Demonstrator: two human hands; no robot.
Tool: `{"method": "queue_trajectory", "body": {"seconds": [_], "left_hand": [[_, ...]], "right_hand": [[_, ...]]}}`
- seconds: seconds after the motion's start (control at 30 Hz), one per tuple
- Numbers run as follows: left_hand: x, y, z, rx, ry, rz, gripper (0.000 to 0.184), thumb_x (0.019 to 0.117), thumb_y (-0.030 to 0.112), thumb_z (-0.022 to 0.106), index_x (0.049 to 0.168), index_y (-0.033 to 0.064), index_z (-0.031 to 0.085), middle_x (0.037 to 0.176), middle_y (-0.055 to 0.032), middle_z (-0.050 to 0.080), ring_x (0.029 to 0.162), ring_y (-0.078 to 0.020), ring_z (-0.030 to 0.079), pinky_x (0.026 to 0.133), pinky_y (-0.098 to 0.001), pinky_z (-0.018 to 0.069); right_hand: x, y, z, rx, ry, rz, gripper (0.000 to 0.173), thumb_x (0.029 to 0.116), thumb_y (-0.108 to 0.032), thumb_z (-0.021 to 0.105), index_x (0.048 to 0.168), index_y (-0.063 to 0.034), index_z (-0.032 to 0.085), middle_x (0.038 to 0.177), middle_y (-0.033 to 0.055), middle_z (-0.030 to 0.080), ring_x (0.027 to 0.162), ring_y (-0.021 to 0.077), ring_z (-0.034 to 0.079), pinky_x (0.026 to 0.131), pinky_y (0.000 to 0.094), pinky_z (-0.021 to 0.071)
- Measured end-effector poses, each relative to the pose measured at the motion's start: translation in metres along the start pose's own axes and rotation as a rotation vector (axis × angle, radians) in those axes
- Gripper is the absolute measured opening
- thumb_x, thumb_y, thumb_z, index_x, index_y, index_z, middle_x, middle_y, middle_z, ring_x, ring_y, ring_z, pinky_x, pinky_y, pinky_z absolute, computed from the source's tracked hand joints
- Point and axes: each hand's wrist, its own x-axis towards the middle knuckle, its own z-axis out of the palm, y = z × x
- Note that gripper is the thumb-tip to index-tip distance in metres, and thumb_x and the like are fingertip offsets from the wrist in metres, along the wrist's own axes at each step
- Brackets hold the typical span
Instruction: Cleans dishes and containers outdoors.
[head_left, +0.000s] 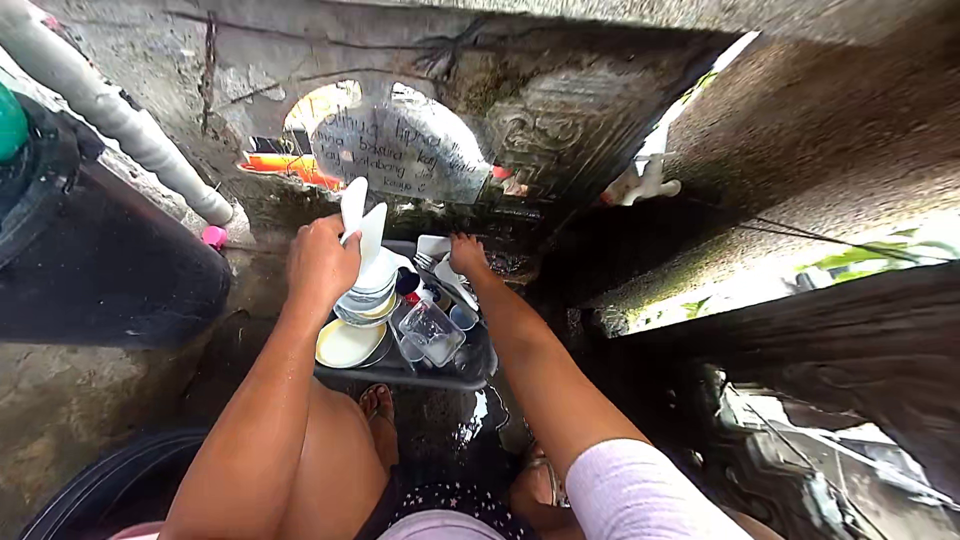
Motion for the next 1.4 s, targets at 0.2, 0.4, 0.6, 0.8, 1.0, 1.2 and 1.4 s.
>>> {"method": "queue_trajectory", "body": {"seconds": [0.2,0.4,0.6,0.8,1.0,1.2,1.4], "left_hand": [[0.007,0.011,0.020,-0.138,-0.192,0.005,0.026,0.1026,0.042,0.061,0.106,0.0238,0.078,0.093,-0.0050,0.075,0.090,-0.0251,0.071,0.079,-0.0599,0.0553],[-0.004,0.043,0.061,-0.147,-0.273,0.265,0.064,0.0970,0.050,0.068,0.144,0.0089,0.055,0.153,-0.0101,0.051,0.140,-0.0319,0.050,0.113,-0.0590,0.0425],[0.005,0.082,0.113,-0.209,-0.256,0.448,0.067,0.0966,0.053,0.066,0.150,0.0128,0.052,0.151,-0.0115,0.055,0.141,-0.0292,0.050,0.118,-0.0547,0.0398],[-0.027,0.125,0.122,-0.128,-0.160,0.493,0.052,0.1026,0.050,0.056,0.113,0.0008,0.071,0.103,-0.0232,0.072,0.103,-0.0407,0.070,0.094,-0.0645,0.0513],[-0.051,0.155,0.140,-0.245,-0.063,0.382,0.044,0.1001,0.040,0.066,0.099,-0.0047,0.070,0.083,-0.0219,0.069,0.084,-0.0387,0.069,0.079,-0.0630,0.0525],[-0.056,0.199,0.210,-0.351,-0.285,0.109,0.040,0.0971,0.037,0.072,0.095,-0.0028,0.070,0.087,-0.0192,0.071,0.088,-0.0349,0.070,0.083,-0.0598,0.0542],[-0.070,0.225,0.319,-0.334,-0.400,0.011,0.049,0.1004,0.041,0.065,0.101,-0.0070,0.070,0.098,-0.0259,0.070,0.099,-0.0408,0.068,0.090,-0.0616,0.0526]], "right_hand": [[0.006,0.008,-0.026,0.034,0.067,-0.013,0.033,0.1013,-0.012,0.053,0.132,-0.0122,0.066,0.129,0.0202,0.068,0.110,0.0447,0.068,0.087,0.0673,0.0555],[-0.043,0.024,-0.124,0.043,0.185,-0.309,0.026,0.1035,-0.021,0.057,0.124,-0.0162,0.072,0.125,0.0131,0.070,0.110,0.0357,0.070,0.093,0.0617,0.0559],[-0.134,0.032,-0.229,0.033,0.263,-0.660,0.019,0.1003,-0.019,0.064,0.112,-0.0162,0.078,0.111,0.0073,0.074,0.105,0.0246,0.070,0.096,0.0509,0.0571],[-0.137,0.111,-0.296,-0.085,0.432,0.102,0.027,0.1007,-0.019,0.055,0.114,-0.0029,0.071,0.122,0.0221,0.066,0.108,0.0402,0.067,0.083,0.0602,0.0580],[-0.100,0.170,-0.283,0.046,0.404,0.331,0.025,0.0997,-0.014,0.058,0.111,0.0047,0.071,0.123,0.0260,0.067,0.115,0.0440,0.065,0.093,0.0640,0.0548],[-0.085,0.185,-0.281,0.125,0.368,0.212,0.024,0.1023,-0.014,0.056,0.111,0.0017,0.072,0.123,0.0234,0.068,0.118,0.0431,0.064,0.096,0.0652,0.0528],[-0.133,0.213,-0.252,0.374,0.737,0.310,0.037,0.1058,-0.019,0.047,0.138,-0.0054,0.060,0.134,0.0194,0.064,0.120,0.0357,0.065,0.098,0.0552,0.0554]]}}
